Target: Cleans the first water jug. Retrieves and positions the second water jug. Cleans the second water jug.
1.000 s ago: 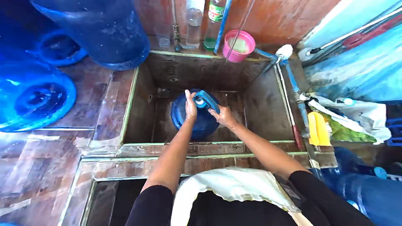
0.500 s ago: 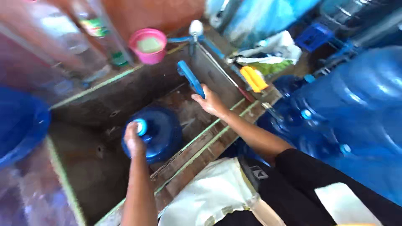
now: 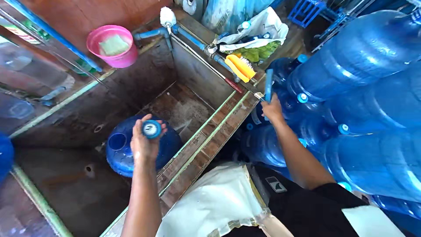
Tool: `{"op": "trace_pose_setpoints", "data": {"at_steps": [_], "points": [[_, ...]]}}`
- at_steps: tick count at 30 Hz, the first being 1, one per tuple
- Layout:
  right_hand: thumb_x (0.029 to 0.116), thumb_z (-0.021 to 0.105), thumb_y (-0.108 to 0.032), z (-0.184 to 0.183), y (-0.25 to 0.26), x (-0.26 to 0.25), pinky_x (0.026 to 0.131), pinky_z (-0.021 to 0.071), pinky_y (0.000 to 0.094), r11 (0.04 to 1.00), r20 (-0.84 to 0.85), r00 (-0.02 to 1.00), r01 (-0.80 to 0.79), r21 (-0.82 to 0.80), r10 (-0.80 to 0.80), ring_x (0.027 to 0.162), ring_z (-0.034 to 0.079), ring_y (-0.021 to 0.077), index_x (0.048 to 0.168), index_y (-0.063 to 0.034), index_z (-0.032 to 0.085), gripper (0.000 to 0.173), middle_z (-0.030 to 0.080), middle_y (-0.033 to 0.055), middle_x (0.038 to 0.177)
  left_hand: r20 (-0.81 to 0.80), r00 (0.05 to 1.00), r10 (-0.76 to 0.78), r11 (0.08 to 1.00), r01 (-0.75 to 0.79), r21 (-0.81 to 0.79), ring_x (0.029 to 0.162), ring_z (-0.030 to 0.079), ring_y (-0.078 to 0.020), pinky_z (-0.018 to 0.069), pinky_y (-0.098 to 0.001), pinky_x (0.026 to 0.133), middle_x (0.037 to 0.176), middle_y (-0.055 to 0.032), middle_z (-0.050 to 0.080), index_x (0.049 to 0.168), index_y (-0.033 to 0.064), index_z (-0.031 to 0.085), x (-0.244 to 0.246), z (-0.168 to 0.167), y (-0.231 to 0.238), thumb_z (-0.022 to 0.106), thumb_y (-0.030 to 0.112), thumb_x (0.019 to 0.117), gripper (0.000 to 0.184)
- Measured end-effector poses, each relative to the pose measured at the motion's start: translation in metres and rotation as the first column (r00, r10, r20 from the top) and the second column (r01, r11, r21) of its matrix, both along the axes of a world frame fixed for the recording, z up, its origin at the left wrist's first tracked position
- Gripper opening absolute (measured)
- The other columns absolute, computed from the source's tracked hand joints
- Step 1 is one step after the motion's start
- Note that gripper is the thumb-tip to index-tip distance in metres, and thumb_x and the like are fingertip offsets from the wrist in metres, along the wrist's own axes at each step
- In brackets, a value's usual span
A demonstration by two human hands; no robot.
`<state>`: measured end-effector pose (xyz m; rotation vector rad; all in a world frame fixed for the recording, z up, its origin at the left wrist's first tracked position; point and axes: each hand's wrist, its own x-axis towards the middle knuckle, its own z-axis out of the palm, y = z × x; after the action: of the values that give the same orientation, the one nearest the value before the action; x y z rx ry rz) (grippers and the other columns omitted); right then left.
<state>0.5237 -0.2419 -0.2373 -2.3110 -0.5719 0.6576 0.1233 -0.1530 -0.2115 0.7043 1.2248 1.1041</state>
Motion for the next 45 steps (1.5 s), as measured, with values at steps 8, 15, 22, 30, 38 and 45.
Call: {"op": "trace_pose_setpoints", "data": {"at_steps": [8,15,22,30,38,45], "points": [[0.1035,0.056,-0.016,0.034,0.038,-0.036,0.116,0.0334,0.0622,0.895,0.279,0.853,-0.441,-0.066,0.441,0.142,0.040,0.0501,0.139,0.0069,0.057,0.042,0.044,0.0327,0.151,0.413,0.911,0.005,0.964,0.106,-0.245,0.080,0.070,-0.0227,0.0593,-0.0349,0.070,0.094,-0.0122,0.069,0.124,0.0069,0.058,0.038,-0.004,-0.022,0.017,0.040,0.1101,0.055],[0.0914,0.068,-0.002,0.015,0.033,-0.219,0.093,0.0575,0.0422,-0.047,0.571,0.244,-0.894,0.446,0.784,0.104,0.069,0.0307,0.103,0.0017,0.076,0.014,0.071,0.0185,0.106,0.441,0.896,0.046,0.973,0.059,-0.222,0.076,0.067,-0.0135,0.0580,-0.0309,0.068,0.086,-0.0026,0.068,0.098,0.0143,0.063,0.035,0.003,-0.047,0.025,0.041,0.1094,0.049],[0.0908,0.071,-0.003,0.026,0.031,-0.251,0.090,0.0587,0.0473,-0.152,0.566,0.011,-0.959,0.240,0.824,0.103,0.071,0.0363,0.102,0.0051,0.073,0.014,0.071,0.0234,0.110,0.370,0.920,0.132,0.973,-0.048,-0.227,0.071,0.064,-0.0111,0.0547,-0.0284,0.065,0.080,0.0001,0.064,0.095,0.0163,0.060,0.010,0.000,-0.070,0.031,0.038,0.1087,0.038],[0.0930,0.067,0.001,0.031,0.014,-0.276,0.083,0.0599,0.0507,-0.225,0.582,-0.091,-0.961,0.163,0.808,0.096,0.071,0.0389,0.103,0.0078,0.070,0.013,0.069,0.0256,0.107,0.318,0.912,0.261,0.956,-0.199,-0.216,0.067,0.061,-0.0101,0.0528,-0.0265,0.062,0.075,0.0001,0.061,0.093,0.0132,0.059,-0.003,0.002,-0.088,0.033,0.029,0.1083,0.033],[0.0938,0.067,-0.001,0.030,0.007,-0.270,0.081,0.0595,0.0490,-0.161,0.535,-0.025,-0.964,0.210,0.844,0.092,0.072,0.0349,0.097,0.0051,0.072,0.008,0.070,0.0216,0.101,0.357,0.901,0.244,0.947,-0.143,-0.286,0.072,0.063,-0.0134,0.0547,-0.0302,0.067,0.081,-0.0024,0.063,0.097,0.0139,0.058,0.000,0.002,-0.097,0.032,0.032,0.1084,0.034],[0.0921,0.072,-0.003,0.020,-0.004,-0.262,0.077,0.0599,0.0475,-0.124,0.503,-0.012,-0.974,0.189,0.864,0.087,0.071,0.0320,0.097,0.0016,0.073,0.007,0.069,0.0188,0.099,0.320,0.933,0.163,0.952,-0.064,-0.299,0.070,0.062,-0.0120,0.0537,-0.0284,0.063,0.080,-0.0011,0.062,0.096,0.0147,0.058,0.002,-0.006,-0.104,0.039,0.029,0.1065,0.027]]}}
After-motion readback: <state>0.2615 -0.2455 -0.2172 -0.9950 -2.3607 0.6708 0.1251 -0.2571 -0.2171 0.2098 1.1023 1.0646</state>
